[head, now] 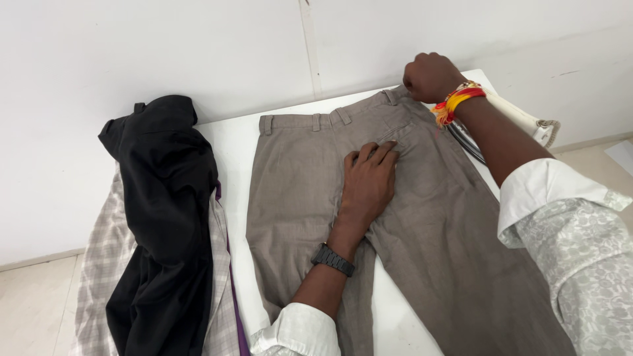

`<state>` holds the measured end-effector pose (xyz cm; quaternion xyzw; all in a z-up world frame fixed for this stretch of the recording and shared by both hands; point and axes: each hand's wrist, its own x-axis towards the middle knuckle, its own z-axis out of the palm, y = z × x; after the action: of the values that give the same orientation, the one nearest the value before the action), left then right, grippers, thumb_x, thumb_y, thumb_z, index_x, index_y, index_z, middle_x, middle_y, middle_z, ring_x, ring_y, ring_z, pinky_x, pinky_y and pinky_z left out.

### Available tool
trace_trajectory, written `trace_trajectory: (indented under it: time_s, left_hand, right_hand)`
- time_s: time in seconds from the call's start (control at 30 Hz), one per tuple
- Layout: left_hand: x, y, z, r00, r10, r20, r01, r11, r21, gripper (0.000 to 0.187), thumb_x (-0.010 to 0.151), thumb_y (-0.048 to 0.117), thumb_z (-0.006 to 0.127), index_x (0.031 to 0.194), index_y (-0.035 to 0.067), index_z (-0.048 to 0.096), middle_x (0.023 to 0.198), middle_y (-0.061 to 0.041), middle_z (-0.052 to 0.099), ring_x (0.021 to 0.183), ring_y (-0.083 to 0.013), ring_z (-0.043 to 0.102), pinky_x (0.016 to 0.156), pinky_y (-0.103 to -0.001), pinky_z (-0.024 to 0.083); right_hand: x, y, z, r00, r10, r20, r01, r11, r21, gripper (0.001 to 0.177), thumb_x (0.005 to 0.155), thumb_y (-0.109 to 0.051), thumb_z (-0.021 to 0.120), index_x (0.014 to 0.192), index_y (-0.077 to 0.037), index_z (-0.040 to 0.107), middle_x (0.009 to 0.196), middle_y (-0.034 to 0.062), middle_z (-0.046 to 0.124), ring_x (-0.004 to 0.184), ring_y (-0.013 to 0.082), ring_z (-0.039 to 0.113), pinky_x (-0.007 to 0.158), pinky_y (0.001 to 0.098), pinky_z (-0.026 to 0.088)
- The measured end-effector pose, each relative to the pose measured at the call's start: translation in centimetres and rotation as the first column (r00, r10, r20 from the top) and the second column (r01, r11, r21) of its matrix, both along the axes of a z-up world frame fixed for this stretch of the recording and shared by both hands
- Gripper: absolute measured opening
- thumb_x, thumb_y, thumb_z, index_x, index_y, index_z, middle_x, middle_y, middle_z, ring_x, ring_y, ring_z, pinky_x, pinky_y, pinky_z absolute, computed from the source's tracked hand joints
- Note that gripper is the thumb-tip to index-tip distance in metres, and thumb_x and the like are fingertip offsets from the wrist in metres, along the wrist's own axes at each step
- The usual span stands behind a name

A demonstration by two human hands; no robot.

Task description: The person irons a pair of gray trousers on a white table. They smooth the fabric with one hand while moving the iron with the other, covering the legs and waist area. The person flips the trousers over to iron the other side and continues smoothing the fabric.

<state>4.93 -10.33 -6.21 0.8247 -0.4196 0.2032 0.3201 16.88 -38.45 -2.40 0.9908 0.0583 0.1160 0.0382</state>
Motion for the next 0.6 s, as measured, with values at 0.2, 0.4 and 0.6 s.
trace_trajectory:
  time_s: [0.2,0.4,0.6]
  left_hand:
    - [0.0,0.1,0.3,1.000,0.009,0.003,-0.009,1.000,0.000,0.024,0.095,0.012,0.063,0.118,0.009,0.070,0.137,-0.003,0.066,0.126,-0.0233,0.056,0.108,-0.048,0.037]
    - [-0.1,-0.1,0.0,1.000,-0.003,0.022,0.004,1.000,-0.024,0.024,0.095,0.011,0.063,0.119,0.008,0.070,0.138,-0.003,0.065,0.126,-0.0237,0.056,0.108,-0.046,0.038]
    - [-0.1,0.0,0.0,1.000,-0.005,0.021,0.006,1.000,-0.022,0.024,0.095,0.010,0.063,0.118,0.008,0.071,0.138,-0.003,0.066,0.126,-0.0237,0.057,0.108,-0.046,0.038]
  right_hand:
    - [-0.2,0.6,1.1,0.993,0.068,-0.092,-0.047,0.977,0.209,0.012,0.079,-0.011,0.076,0.089,-0.008,0.082,0.086,0.0148,0.076,0.082,0.0338,0.074,0.080,0.0436,0.060]
    - [-0.5,2.0,1.1,0.987,0.140,-0.084,-0.141,0.990,-0.003,0.014,0.072,-0.013,0.079,0.085,-0.008,0.081,0.083,0.0178,0.073,0.081,0.0358,0.072,0.076,0.0449,0.059]
    - [-0.4,2.5,1.8,0.978,0.132,-0.160,-0.140,0.989,-0.041,0.013,0.075,-0.015,0.076,0.085,-0.008,0.080,0.082,0.0173,0.074,0.080,0.0356,0.072,0.077,0.0450,0.059]
